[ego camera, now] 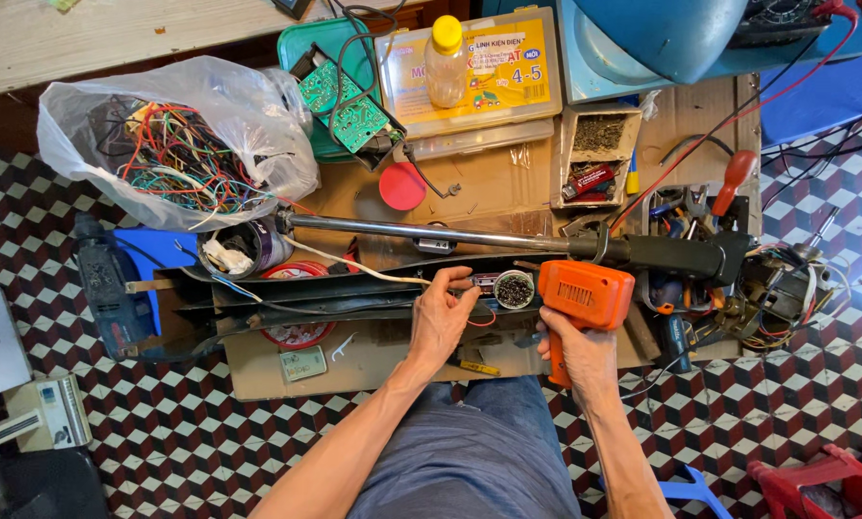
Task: The person uses a heat gun to apply heat to a small electronic component inside a long metal housing. They repeatedly move the component and the heat gun along the housing, then place the component back into the housing.
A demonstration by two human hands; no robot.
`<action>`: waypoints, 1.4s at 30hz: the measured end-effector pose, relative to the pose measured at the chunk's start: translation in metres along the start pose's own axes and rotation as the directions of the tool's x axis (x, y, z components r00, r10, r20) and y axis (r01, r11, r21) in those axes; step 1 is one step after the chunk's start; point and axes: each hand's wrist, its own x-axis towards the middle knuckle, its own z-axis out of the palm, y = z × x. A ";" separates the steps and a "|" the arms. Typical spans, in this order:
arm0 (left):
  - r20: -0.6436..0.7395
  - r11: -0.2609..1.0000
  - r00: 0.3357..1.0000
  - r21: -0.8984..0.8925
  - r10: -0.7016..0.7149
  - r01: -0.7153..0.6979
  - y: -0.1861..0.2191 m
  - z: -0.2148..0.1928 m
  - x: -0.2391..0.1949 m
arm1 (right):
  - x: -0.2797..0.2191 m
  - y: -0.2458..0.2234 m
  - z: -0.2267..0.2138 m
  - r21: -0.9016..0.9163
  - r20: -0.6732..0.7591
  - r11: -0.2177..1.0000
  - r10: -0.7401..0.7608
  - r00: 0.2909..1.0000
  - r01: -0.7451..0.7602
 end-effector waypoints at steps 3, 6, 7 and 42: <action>-0.064 0.997 0.996 -0.043 0.063 -0.066 0.000 0.001 -0.005 | 0.001 0.001 0.003 -0.014 -0.013 1.000 0.009 1.000 -0.009; -0.050 0.996 0.999 -0.089 0.002 -0.007 0.001 -0.002 -0.009 | 0.000 0.000 0.005 -0.040 -0.038 0.998 0.037 0.999 -0.039; -0.040 0.994 0.998 -0.108 -0.039 0.034 0.001 -0.003 -0.010 | 0.001 -0.001 0.006 -0.039 -0.040 0.999 0.037 0.999 -0.038; -0.398 0.989 0.917 -0.120 0.032 -0.087 -0.004 -0.104 -0.046 | 0.007 0.046 -0.027 -0.033 -0.064 0.999 0.024 0.998 -0.026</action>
